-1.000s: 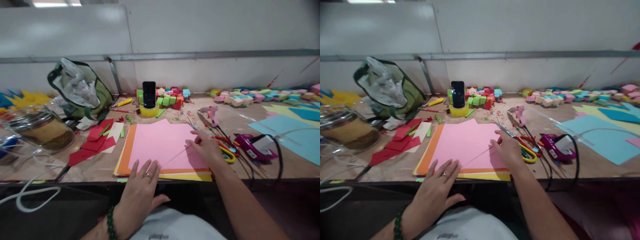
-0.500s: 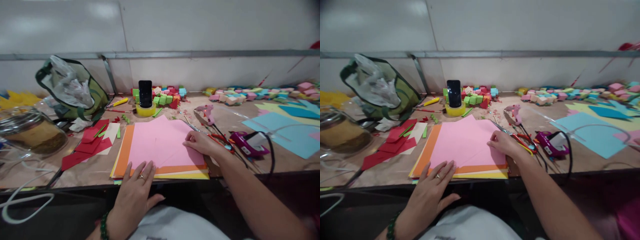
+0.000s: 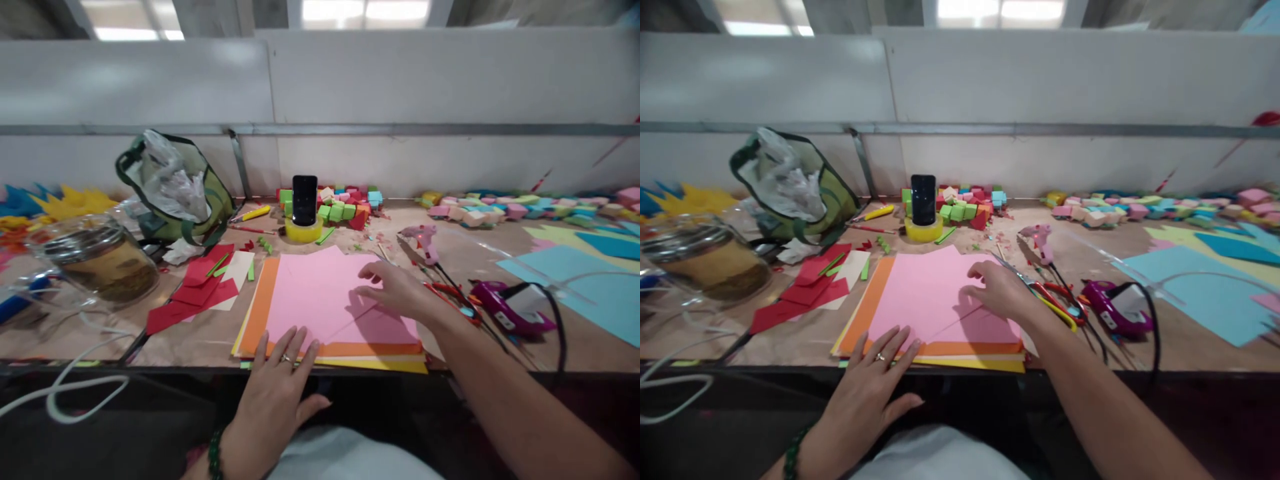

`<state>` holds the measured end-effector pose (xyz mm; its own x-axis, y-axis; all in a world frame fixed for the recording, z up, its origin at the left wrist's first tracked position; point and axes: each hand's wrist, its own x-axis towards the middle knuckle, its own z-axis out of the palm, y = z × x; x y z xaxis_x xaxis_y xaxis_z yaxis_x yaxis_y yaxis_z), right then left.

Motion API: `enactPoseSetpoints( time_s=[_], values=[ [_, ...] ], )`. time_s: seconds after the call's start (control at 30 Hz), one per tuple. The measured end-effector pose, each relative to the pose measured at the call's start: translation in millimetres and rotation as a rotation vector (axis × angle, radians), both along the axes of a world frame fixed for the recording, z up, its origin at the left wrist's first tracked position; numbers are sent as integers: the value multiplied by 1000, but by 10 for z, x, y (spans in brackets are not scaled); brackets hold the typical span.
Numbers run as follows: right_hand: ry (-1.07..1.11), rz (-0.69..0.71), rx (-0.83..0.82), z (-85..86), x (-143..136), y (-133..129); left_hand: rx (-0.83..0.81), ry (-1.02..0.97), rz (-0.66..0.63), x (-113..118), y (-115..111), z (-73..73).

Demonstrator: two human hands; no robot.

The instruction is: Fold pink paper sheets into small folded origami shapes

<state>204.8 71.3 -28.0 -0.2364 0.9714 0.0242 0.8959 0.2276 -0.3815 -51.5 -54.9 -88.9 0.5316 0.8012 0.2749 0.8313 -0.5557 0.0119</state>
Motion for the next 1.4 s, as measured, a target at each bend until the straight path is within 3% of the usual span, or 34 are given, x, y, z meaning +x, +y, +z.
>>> enactPoseSetpoints(
  time_s=[0.07,0.17,0.37,0.63,0.73,0.83,1.07,1.23,1.4],
  values=[
    [-20,77,-71,-3,-97,37,-53,-15,-5,-25,-4,16],
    [-80,59,-156,-35,-160,125,-127,-90,4,-98,21,63],
    [-27,195,-224,-66,-123,201,-155,-301,242,-261,234,208],
    [57,278,-234,-75,-154,97,-216,-257,363,-212,527,305],
    [67,279,-204,-98,-141,86,-294,-294,367,-225,561,333],
    [118,271,-188,-118,-135,80,-261,-260,353,-244,579,360],
    [128,264,-259,-109,-188,70,-317,-381,310,-213,587,371],
    [82,334,-284,-79,-196,59,-281,-417,218,-116,538,392],
    [127,307,-212,-104,-192,63,-334,-356,136,19,522,393]
  ],
)
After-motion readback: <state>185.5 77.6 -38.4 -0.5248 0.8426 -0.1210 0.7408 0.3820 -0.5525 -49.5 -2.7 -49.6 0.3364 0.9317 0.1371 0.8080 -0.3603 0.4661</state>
